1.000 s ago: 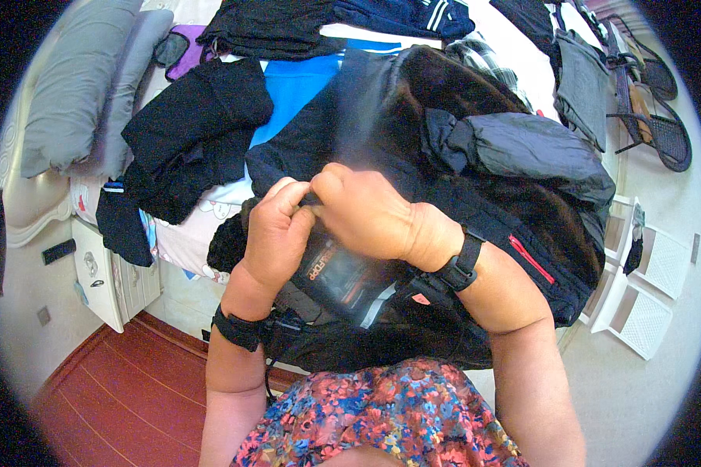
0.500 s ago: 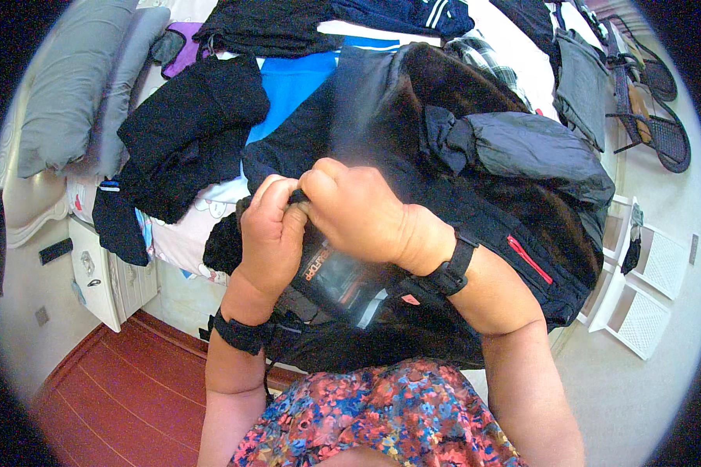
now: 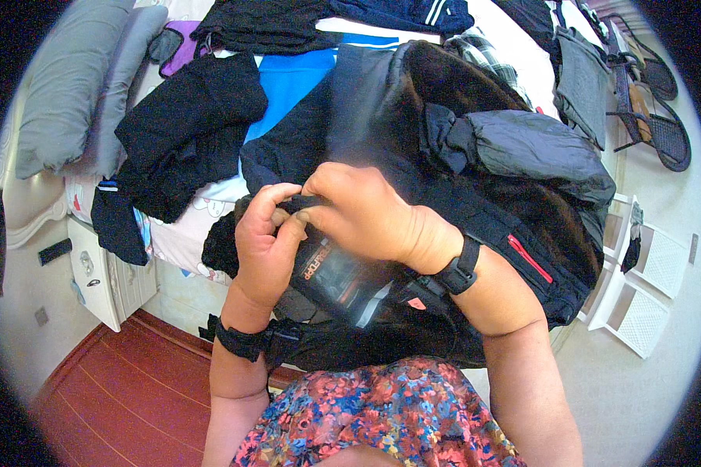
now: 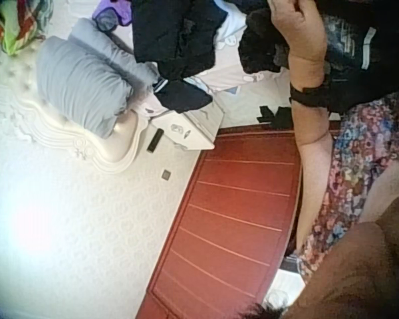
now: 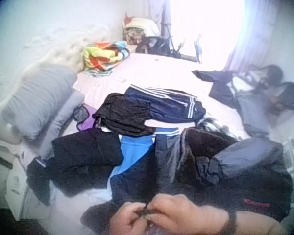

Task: The person folds a black jacket on a bed, places it into a wardrobe, and then begins folding a grey garment and a black jacket with red zippers.

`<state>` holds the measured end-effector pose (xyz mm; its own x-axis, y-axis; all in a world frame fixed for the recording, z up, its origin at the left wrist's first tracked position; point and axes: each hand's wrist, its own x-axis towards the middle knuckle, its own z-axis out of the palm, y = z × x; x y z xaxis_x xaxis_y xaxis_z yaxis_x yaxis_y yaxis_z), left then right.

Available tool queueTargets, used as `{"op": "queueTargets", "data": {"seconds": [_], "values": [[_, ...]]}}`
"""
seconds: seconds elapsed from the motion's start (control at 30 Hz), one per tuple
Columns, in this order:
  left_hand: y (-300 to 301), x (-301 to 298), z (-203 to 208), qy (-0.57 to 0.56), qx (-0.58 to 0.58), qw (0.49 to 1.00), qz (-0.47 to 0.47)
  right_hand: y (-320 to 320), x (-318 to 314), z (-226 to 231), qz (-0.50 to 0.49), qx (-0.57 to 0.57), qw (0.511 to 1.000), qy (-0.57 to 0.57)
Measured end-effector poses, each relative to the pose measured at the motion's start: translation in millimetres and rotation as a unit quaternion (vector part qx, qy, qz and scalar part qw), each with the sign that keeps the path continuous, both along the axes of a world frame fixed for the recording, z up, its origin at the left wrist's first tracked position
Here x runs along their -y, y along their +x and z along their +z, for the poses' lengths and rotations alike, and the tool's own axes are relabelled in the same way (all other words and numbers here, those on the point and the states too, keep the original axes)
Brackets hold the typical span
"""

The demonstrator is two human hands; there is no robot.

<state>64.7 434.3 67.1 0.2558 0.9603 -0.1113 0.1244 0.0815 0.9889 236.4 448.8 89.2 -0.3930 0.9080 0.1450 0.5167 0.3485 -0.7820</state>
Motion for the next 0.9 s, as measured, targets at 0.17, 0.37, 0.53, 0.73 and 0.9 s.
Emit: {"op": "queueTargets", "data": {"seconds": [0.17, 0.37, 0.53, 0.73, 0.9], "values": [[-14, -20, -9, -0.013, -0.027, 0.996, 0.086, 25, -14, 13, -0.008, -0.094, 0.991, -0.090], [-22, -81, -21, -0.070, 0.096, 0.981, 0.150, 97, 9, 24, -0.172, 0.060, 0.979, -0.094], [-21, -94, -37, -0.166, 0.092, 0.980, 0.055, 150, 93, 31, -0.032, 0.401, 0.911, -0.087], [-17, -139, -43, -0.220, -0.064, 0.970, -0.080, 152, 141, 42, -0.082, 0.473, 0.875, -0.063], [-5, -176, -6, -0.189, 0.057, 0.980, -0.014, 218, 157, 39, -0.140, 0.520, 0.841, -0.044]]}}
